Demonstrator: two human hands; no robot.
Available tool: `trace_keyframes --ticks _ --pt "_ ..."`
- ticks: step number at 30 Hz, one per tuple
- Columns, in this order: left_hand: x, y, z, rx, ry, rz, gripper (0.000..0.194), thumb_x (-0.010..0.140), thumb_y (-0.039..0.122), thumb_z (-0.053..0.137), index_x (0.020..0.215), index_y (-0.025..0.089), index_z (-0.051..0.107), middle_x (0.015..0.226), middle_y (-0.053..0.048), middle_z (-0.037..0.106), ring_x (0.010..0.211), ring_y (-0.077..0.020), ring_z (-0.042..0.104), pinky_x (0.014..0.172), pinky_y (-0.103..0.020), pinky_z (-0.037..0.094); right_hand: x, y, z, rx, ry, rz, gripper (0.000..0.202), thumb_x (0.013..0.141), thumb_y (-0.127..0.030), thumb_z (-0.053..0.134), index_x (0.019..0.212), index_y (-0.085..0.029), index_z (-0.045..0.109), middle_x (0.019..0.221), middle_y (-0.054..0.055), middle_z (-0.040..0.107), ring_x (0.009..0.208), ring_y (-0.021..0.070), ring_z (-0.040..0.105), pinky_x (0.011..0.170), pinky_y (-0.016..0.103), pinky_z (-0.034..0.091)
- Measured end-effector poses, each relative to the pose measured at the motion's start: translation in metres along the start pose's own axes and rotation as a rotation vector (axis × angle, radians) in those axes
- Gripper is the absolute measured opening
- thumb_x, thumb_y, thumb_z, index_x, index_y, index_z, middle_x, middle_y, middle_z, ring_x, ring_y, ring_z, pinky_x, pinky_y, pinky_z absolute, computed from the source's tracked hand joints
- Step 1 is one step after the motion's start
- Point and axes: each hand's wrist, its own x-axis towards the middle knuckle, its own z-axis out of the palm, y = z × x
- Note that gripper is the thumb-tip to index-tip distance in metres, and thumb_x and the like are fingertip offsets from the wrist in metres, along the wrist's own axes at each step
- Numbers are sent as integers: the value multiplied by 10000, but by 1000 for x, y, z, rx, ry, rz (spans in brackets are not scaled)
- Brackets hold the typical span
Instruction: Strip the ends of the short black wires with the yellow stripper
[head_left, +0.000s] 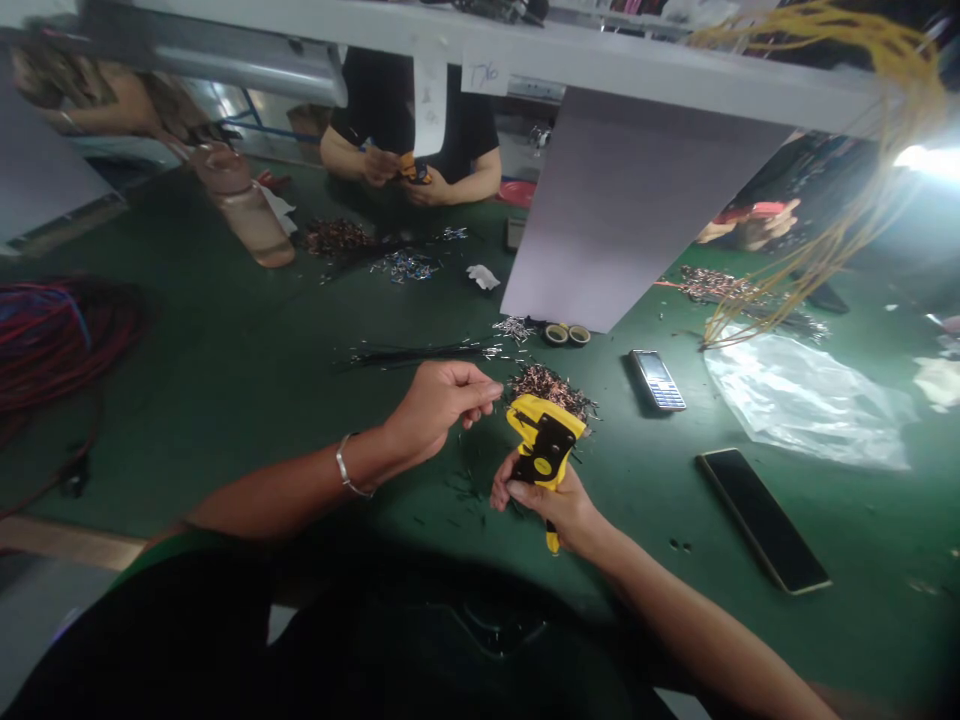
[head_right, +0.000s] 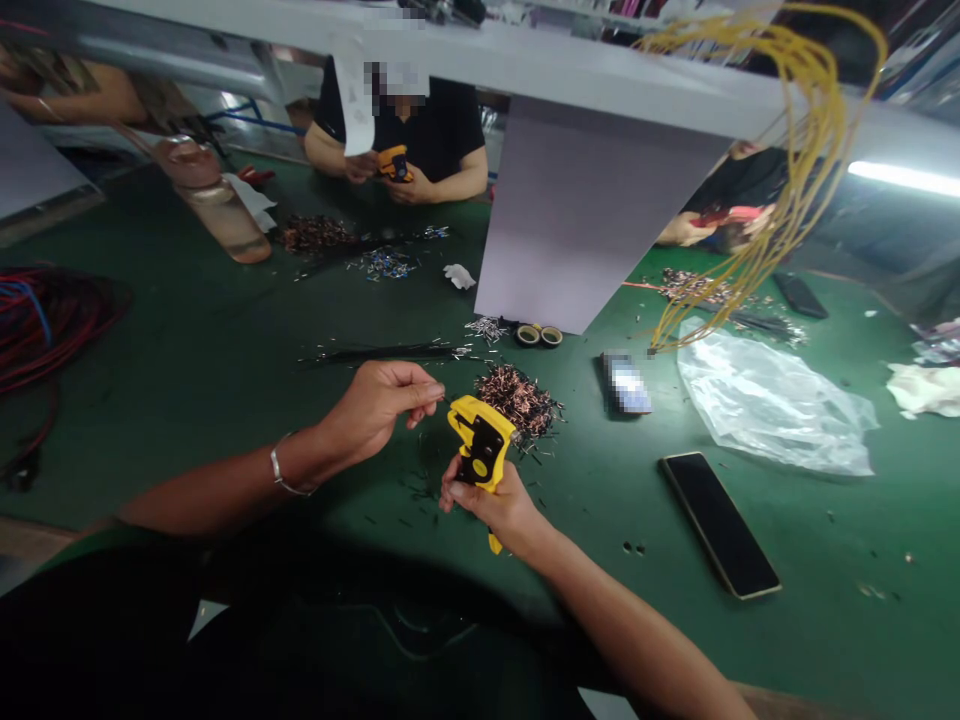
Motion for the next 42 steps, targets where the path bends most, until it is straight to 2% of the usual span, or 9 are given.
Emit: trace_keyframes --ticks 5,13,26,32,35,37,42 --pt "-1 -1 0 -23 -12 -17 206 687 288 733 570 156 627 548 -7 579 468 -64 450 473 -250 331 0 -2 1 -47 27 0 275 785 -412 721 819 -176 584 642 11 609 595 172 591 626 351 499" --pt "0 0 1 -25 -11 -36 211 668 287 736 550 157 618 538 -6 571 460 -65 444 463 -248 320 1 -6 5 -127 131 30 340 729 -457 750 707 -186 544 511 -19 569 462 147 547 498 311 471" --pt "2 -5 0 -39 -24 -55 194 677 272 737 576 145 630 543 -4 578 460 -62 450 460 -243 319 0 -6 6 -174 215 70 318 714 -417 747 713 -184 531 481 -31 553 418 123 509 444 279 454" --pt "8 -14 -1 -43 -3 -34 179 695 246 725 595 130 633 544 -1 582 453 -54 454 449 -230 310 3 4 -1 -145 304 93 404 637 -483 783 680 -191 507 393 -63 477 320 99 429 347 245 385" --pt "7 -17 2 -66 3 -79 146 701 206 710 614 122 628 540 7 578 447 -48 451 446 -223 306 1 8 -2 -146 365 98 431 600 -495 808 680 -190 513 402 -58 490 313 105 432 325 242 378" --pt "7 -18 2 -84 -20 -121 130 713 176 696 625 124 617 542 15 575 451 -43 449 449 -220 302 -2 8 -1 -195 400 81 388 645 -467 791 690 -187 527 423 -52 509 330 102 438 341 234 382" --pt "13 -19 -5 -132 -4 -184 173 736 170 703 609 124 595 541 18 561 450 -35 427 450 -231 276 -9 1 1 -432 454 69 336 650 -472 758 667 -181 592 466 -7 563 404 140 492 392 255 421"
